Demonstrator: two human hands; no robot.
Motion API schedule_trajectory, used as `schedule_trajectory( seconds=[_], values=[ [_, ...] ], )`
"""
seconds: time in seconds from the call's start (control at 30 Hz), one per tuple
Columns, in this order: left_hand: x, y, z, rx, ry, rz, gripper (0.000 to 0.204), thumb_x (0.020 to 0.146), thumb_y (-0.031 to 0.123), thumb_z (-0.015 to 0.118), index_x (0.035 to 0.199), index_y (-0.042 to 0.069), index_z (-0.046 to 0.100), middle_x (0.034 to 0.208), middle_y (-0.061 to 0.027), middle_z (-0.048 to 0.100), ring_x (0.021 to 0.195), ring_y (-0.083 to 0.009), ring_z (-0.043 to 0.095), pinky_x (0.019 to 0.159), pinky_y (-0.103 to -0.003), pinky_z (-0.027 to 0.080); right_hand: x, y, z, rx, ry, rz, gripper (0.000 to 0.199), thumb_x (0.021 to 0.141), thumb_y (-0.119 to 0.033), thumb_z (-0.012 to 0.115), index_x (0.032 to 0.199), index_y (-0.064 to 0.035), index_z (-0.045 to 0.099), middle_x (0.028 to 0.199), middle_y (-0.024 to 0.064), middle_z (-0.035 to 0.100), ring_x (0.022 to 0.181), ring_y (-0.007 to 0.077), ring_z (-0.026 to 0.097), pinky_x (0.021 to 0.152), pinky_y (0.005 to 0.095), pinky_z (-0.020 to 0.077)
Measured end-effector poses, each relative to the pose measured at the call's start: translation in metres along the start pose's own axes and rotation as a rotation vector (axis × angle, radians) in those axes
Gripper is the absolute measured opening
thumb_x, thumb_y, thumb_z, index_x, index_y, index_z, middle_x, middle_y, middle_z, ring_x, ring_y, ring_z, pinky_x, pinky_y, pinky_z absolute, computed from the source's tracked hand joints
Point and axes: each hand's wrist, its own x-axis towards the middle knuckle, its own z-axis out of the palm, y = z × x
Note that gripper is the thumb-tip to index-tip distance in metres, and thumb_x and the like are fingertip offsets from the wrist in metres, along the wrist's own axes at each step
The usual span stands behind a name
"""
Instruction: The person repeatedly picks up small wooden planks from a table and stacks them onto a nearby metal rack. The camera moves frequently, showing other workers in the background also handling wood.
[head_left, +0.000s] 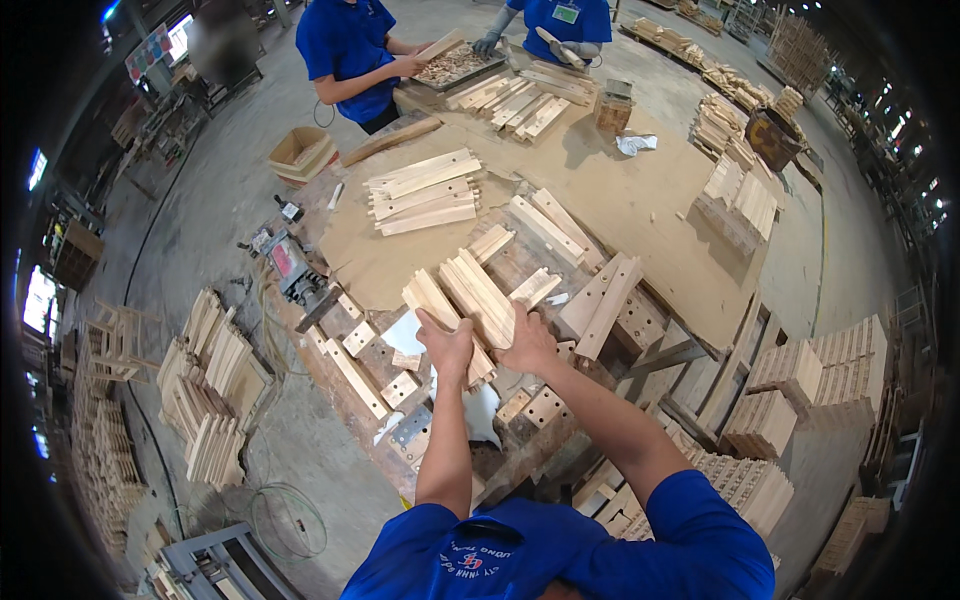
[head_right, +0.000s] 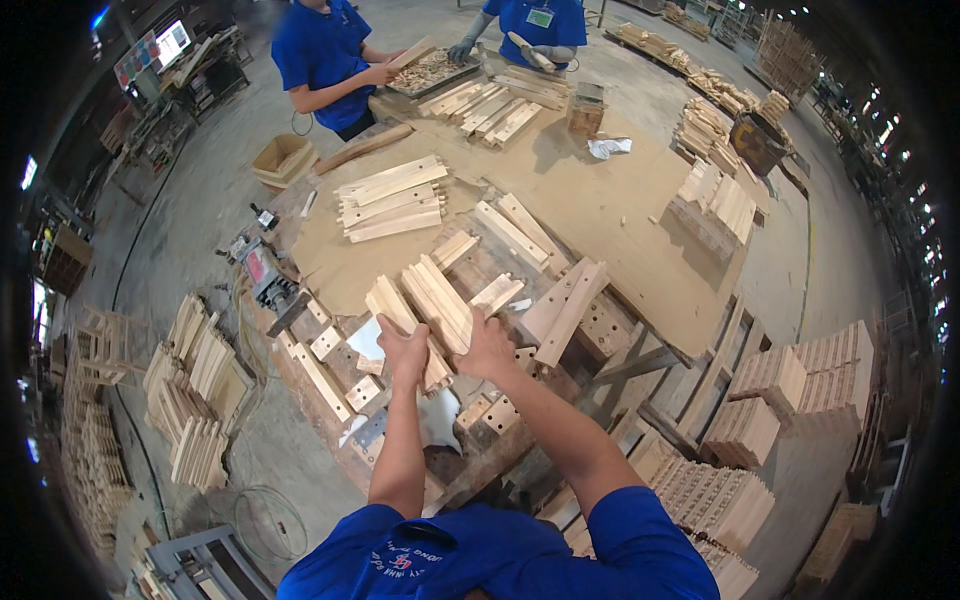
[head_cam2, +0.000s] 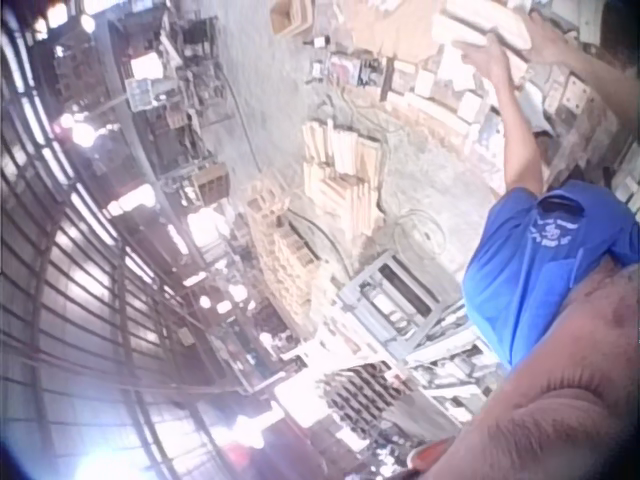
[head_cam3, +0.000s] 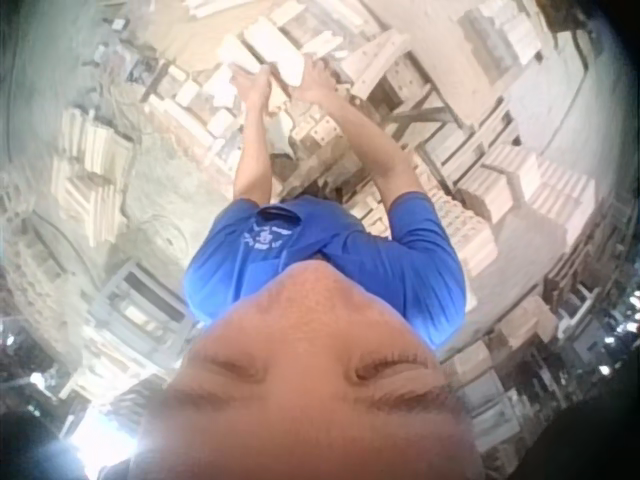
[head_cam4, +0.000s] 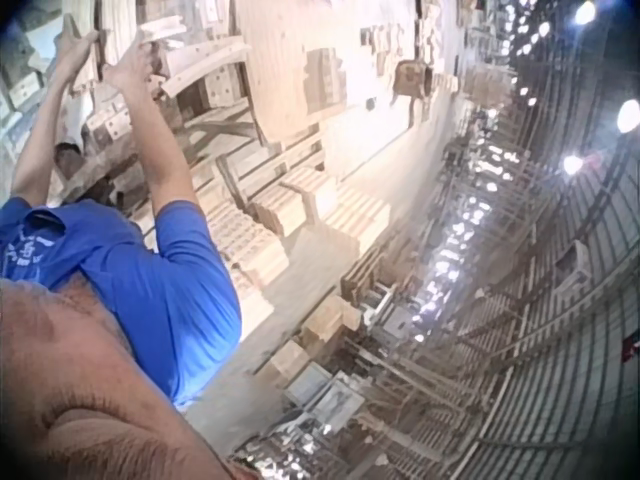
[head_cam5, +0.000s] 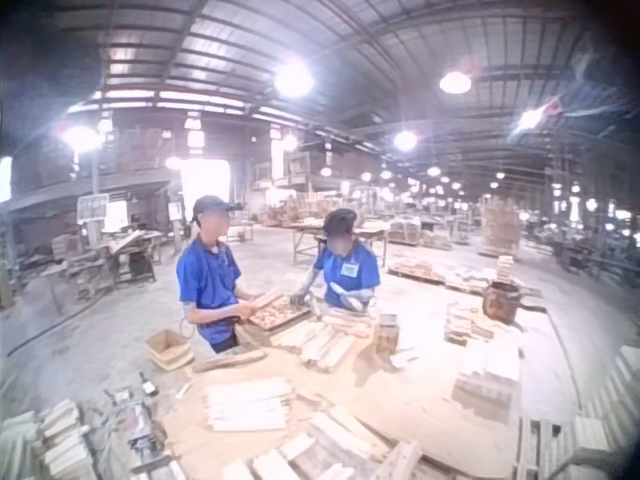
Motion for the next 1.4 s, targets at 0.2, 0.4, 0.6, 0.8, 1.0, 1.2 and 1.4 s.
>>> schedule_trajectory(
  seconds=[0.2,0.4,0.6,0.8,1.0,1.2,1.4],
  values=[
    [-0.006,-0.008,-0.001,0.055,-0.008,-0.010,0.110,0.079,0.037,0.074,0.164,-0.005,0.018,0.150,-0.0376,0.038,0.139,-0.0499,0.045,0.119,-0.047,0.037,0.009,-0.006,-0.008,0.100,-0.082,0.019,0.108,0.069,-0.040,0.089,0.156,-0.0090,0.033,0.132,0.0234,0.064,0.124,0.0399,0.064,0.107,0.0452,0.0516],
    [-0.008,-0.002,-0.006,-0.023,-0.025,0.016,0.109,0.080,0.035,0.075,0.165,-0.003,0.020,0.151,-0.0370,0.037,0.139,-0.0485,0.046,0.118,-0.046,0.038,0.011,-0.003,-0.006,0.382,-0.093,0.016,0.096,0.069,-0.037,0.090,0.147,-0.0060,0.043,0.119,0.0185,0.071,0.110,0.0333,0.070,0.090,0.0462,0.0578],
    [-0.003,-0.009,-0.017,-0.308,-0.175,0.197,0.100,0.082,0.019,0.076,0.163,-0.005,0.023,0.147,-0.0325,0.043,0.137,-0.0424,0.049,0.117,-0.041,0.039,-0.025,0.006,-0.016,1.208,-0.432,0.119,0.073,0.080,-0.024,0.087,0.138,-0.0042,0.048,0.103,0.0067,0.067,0.083,0.0184,0.067,0.054,0.0336,0.0492],
    [-0.074,0.028,0.006,-0.299,-0.491,0.324,0.096,0.086,0.008,0.072,0.164,-0.008,0.019,0.165,-0.0293,0.031,0.148,-0.0335,0.040,0.123,-0.037,0.031,-0.105,0.076,0.008,1.558,-0.023,-0.048,0.076,0.080,-0.010,0.089,0.141,-0.0013,0.046,0.117,0.0107,0.066,0.103,0.0174,0.068,0.085,0.0347,0.0573],
    [-0.202,0.048,0.061,-0.290,-1.031,0.516,0.094,0.085,0.002,0.066,0.166,-0.003,0.018,0.165,-0.0263,0.033,0.143,-0.0336,0.046,0.118,-0.039,0.039,-0.269,0.152,0.000,1.644,0.397,0.124,0.090,0.079,-0.022,0.093,0.147,-0.0052,0.037,0.121,0.0092,0.061,0.095,0.0135,0.066,0.068,0.0299,0.0565],
    [-0.418,0.043,0.091,-0.075,-1.789,0.583,0.092,0.085,0.001,0.062,0.167,0.002,0.019,0.155,-0.0243,0.044,0.128,-0.0299,0.057,0.103,-0.036,0.050,-0.470,0.203,0.068,1.645,1.140,0.390,0.086,0.082,-0.016,0.090,0.148,-0.0030,0.036,0.124,0.0117,0.060,0.107,0.0184,0.063,0.083,0.0334,0.0580],
    [-0.654,-0.052,0.059,0.013,-2.401,0.885,0.098,0.086,0.001,0.069,0.166,-0.003,0.013,0.157,-0.0260,0.034,0.137,-0.0340,0.051,0.103,-0.037,0.053,-0.647,0.193,0.171,1.534,1.881,0.674,0.082,0.084,-0.008,0.087,0.148,-0.0036,0.037,0.132,0.0120,0.060,0.119,0.0201,0.062,0.100,0.0376,0.0553]
  ],
)
